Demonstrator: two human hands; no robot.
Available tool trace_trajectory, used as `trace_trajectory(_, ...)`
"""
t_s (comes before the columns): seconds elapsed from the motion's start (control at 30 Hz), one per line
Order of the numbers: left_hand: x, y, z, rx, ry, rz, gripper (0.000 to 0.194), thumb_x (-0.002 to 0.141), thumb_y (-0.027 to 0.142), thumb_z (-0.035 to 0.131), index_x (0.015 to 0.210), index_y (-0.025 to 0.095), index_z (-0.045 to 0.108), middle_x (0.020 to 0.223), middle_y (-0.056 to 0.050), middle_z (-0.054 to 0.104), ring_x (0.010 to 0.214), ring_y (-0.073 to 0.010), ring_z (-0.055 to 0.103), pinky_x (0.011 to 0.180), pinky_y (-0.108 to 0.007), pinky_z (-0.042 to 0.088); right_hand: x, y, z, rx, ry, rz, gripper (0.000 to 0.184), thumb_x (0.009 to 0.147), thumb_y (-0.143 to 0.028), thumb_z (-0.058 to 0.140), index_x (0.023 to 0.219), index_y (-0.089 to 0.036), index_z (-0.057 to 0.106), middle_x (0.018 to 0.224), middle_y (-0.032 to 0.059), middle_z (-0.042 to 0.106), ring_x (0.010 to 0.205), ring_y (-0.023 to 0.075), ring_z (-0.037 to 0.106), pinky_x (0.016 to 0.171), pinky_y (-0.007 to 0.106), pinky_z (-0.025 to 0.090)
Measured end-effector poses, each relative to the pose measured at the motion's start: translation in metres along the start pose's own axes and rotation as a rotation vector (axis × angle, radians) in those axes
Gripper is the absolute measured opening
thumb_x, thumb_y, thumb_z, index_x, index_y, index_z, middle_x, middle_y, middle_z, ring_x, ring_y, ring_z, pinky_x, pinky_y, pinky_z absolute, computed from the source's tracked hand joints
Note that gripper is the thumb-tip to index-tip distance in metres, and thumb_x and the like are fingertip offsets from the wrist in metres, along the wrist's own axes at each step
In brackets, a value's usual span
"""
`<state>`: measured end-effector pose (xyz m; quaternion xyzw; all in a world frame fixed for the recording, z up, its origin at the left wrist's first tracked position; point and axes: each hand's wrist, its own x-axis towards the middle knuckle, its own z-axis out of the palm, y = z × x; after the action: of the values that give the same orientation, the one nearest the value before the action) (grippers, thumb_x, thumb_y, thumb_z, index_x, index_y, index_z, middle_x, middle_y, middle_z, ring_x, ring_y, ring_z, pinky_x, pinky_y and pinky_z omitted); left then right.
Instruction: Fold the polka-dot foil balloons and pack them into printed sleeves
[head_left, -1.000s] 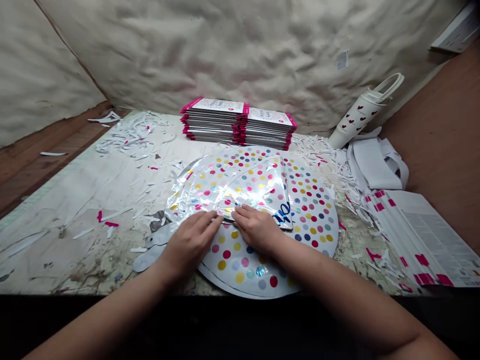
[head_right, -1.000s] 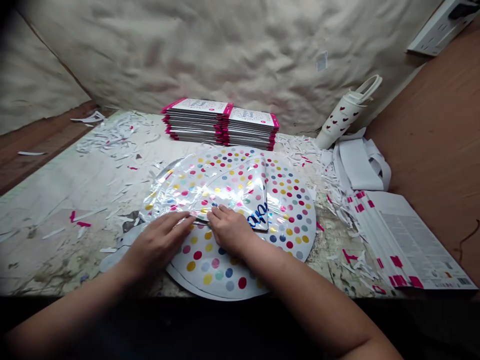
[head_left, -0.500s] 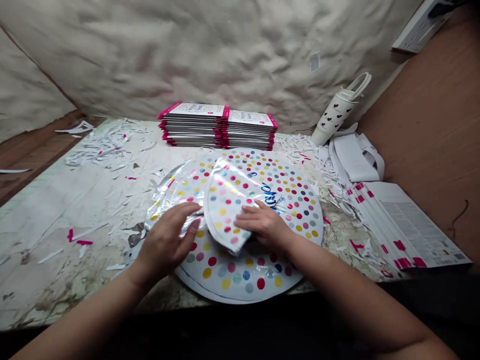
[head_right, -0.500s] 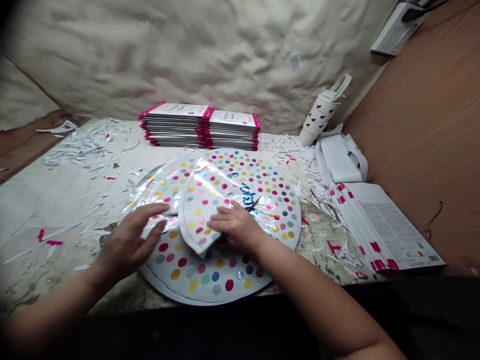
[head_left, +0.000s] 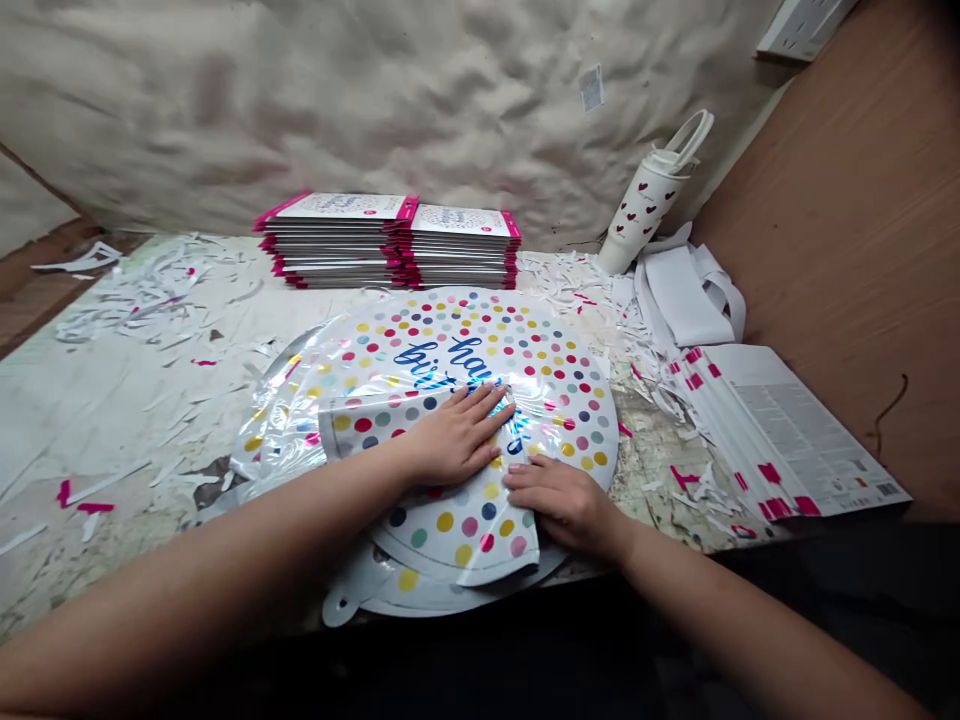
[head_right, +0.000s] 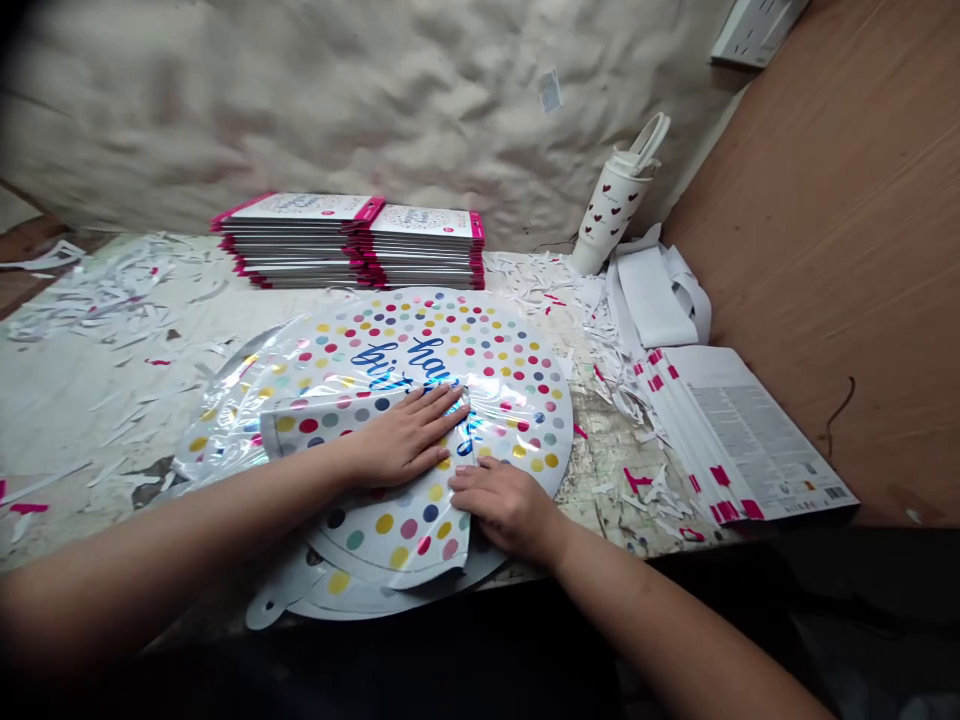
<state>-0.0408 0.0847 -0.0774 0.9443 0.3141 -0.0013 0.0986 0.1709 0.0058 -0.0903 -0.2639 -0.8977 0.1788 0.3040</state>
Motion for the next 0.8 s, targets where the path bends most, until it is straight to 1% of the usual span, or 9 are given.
trace_trajectory(0.1,-0.002,0.004,0.002,-0.011,0.010,-0.043,0.058,0.091,0.045,0.027,0.142,0.019,0.019,0.150,-0.010,0.009,0.137,-0.0280,0.006,0.108,-0.048,0.011,-0.001,-0.001,-0.011,0.074,-0.093,0.046,0.022,0.086,-0.018,0.041,0.094,-0.018,0.061,0.096,0.0079,0.069,0.096,0.0162,0.061,0.096,0.037,0.037)
trace_trajectory(0.17,-0.002,0.003,0.002,-0.033,-0.005,-0.049,0.058,0.092,0.044,0.025,0.143,0.017,0.017,0.150,-0.010,0.009,0.137,-0.0261,0.005,0.109,-0.046,0.009,0.010,0.001,-0.018,0.118,-0.139,0.231,0.024,0.089,-0.026,0.039,0.080,-0.018,0.060,0.077,0.0056,0.067,0.076,0.0150,0.061,0.079,0.031,0.044)
trace_trajectory(0.27,-0.017,-0.012,0.003,-0.115,-0.069,-0.013,0.064,0.090,0.047,0.030,0.143,0.016,0.013,0.149,-0.008,0.014,0.137,-0.0231,0.010,0.111,-0.040,0.010,0.032,0.007,-0.025,0.175,-0.145,0.564,0.033,0.088,-0.036,0.039,0.063,-0.018,0.049,0.059,0.0003,0.055,0.057,0.0120,0.050,0.056,0.024,0.039)
trace_trajectory(0.4,-0.084,-0.049,-0.008,-0.131,-0.087,-0.070,0.065,0.087,0.047,0.037,0.143,0.022,0.015,0.148,-0.004,0.020,0.135,-0.0233,0.020,0.111,-0.041,0.011,0.062,0.017,-0.027,0.276,-0.209,0.937,0.036,0.084,-0.041,0.043,0.056,-0.018,0.041,0.051,-0.0037,0.044,0.050,0.0094,0.044,0.048,0.020,0.034)
trace_trajectory(0.5,-0.134,-0.062,-0.028,-0.049,-0.031,-0.420,0.052,0.089,0.038,0.030,0.138,0.020,0.031,0.144,-0.006,0.031,0.132,-0.0245,0.028,0.109,-0.045,0.019,0.078,0.024,-0.023,0.297,-0.294,1.108,0.033,0.081,-0.041,0.049,0.058,-0.018,0.045,0.049,-0.0036,0.046,0.043,0.0087,0.044,0.044,0.020,0.035)
trace_trajectory(0.57,-0.148,-0.050,-0.040,0.006,0.183,-0.703,0.049,0.089,0.035,0.028,0.133,0.016,0.039,0.140,-0.009,0.039,0.129,-0.0245,0.034,0.105,-0.044,0.030,0.084,0.029,-0.019,0.280,-0.324,1.146,0.031,0.080,-0.042,0.051,0.060,-0.018,0.050,0.048,-0.0027,0.048,0.039,0.0091,0.044,0.040,0.021,0.036)
trace_trajectory(0.63,-0.146,-0.021,-0.040,0.085,0.472,-0.784,0.046,0.091,0.032,0.026,0.132,0.018,0.040,0.139,-0.007,0.040,0.130,-0.0222,0.033,0.104,-0.044,0.032,0.088,0.032,-0.017,0.257,-0.346,1.169,0.030,0.080,-0.044,0.051,0.065,-0.018,0.054,0.047,-0.0019,0.050,0.036,0.0097,0.045,0.038,0.022,0.037)
trace_trajectory(0.7,-0.133,0.017,-0.027,0.090,0.446,-0.418,0.047,0.090,0.033,0.030,0.133,0.016,0.040,0.139,-0.008,0.041,0.129,-0.0207,0.035,0.104,-0.039,0.033,0.090,0.032,-0.017,0.215,-0.356,1.174,0.031,0.082,-0.045,0.049,0.068,-0.018,0.058,0.047,-0.0004,0.053,0.036,0.0108,0.047,0.038,0.024,0.039)
trace_trajectory(0.8,-0.115,0.059,0.006,0.139,0.277,-0.245,0.057,0.088,0.044,0.035,0.133,0.009,0.040,0.138,-0.016,0.038,0.128,-0.0281,0.036,0.101,-0.043,0.036,0.091,0.021,-0.018,0.095,-0.327,1.156,0.030,0.082,-0.044,0.050,0.078,-0.017,0.062,0.060,0.0063,0.061,0.050,0.0175,0.058,0.048,0.029,0.046)
